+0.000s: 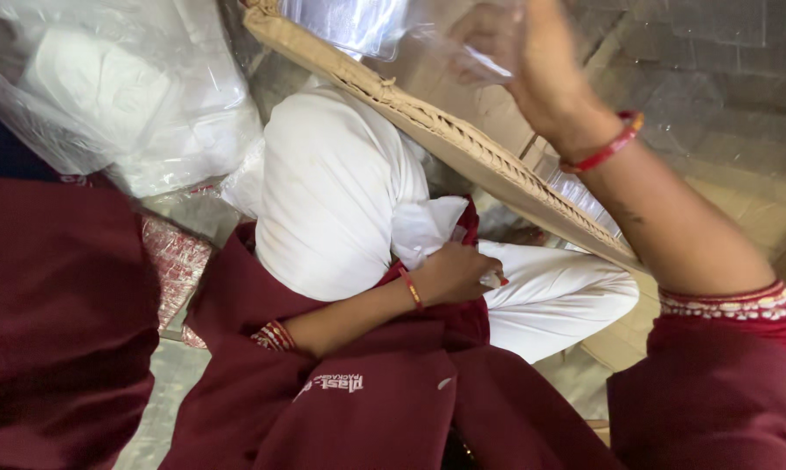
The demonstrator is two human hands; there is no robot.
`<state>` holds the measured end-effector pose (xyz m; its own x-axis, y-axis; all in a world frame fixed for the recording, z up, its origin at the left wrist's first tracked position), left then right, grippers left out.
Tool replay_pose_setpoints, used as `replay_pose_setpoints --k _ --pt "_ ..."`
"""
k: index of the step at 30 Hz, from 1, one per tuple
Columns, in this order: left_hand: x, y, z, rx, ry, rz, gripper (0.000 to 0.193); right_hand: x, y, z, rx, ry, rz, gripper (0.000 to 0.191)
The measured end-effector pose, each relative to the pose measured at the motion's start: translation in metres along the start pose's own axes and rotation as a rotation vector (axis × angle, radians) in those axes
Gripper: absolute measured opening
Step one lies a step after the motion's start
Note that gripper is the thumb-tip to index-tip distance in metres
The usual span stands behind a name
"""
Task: The person sits on the floor and repeatedly picks up clear plastic containers from a large cardboard box. They place each container into a white plastic bag, then set the bag aside. The process is repeated multiple times with the same type of container.
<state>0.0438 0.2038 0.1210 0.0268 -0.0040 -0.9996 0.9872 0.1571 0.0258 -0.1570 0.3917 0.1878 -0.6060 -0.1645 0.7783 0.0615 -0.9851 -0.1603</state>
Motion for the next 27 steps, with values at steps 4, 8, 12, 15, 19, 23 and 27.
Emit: replay_pose_setpoints --k 4,8,12,15,19,23,27 --pt "0.004 0.007 -0.001 -0.021 0.008 -0.05 0.024 0.015 0.052 -0.027 -0.021 -0.041 0.135 0.07" --pt "0.006 0.003 0.0 -0.029 0.014 -0.095 0.025 0.045 0.079 -0.027 -0.008 -0.087 0.258 0.078" --pt "0.005 -0.002 0.002 -0.024 0.02 -0.085 0.028 0.052 0.065 -0.005 0.063 0.027 0.205 0.076" --pt "0.003 -0.004 0.001 -0.023 0.014 -0.1 0.025 0.036 0.059 -0.014 0.146 -0.032 -0.031 0.08" --pt "0.002 -0.007 0.001 -0.015 -0.018 -0.101 0.022 0.001 0.043 -0.046 0.127 0.08 -0.228 0.092" --pt "-0.002 -0.014 0.003 -0.04 -0.006 -0.032 0.021 -0.021 0.018 -0.076 -0.028 0.055 -0.184 0.082" --pt "-0.003 -0.018 0.005 0.026 -0.019 -0.029 0.024 -0.028 0.009 -0.113 0.041 0.015 -0.254 0.079"
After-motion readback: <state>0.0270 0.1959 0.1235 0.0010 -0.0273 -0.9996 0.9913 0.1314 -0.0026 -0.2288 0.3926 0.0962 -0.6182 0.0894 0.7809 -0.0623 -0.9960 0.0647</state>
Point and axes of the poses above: each hand's wrist, its own z-axis away from the middle knuckle, its own y-axis out of the palm, x = y × z, the point moved 2 cm from there along -z, towards the middle knuckle, and after that the axes turned 12 degrees about z, right-handed, at the moved point
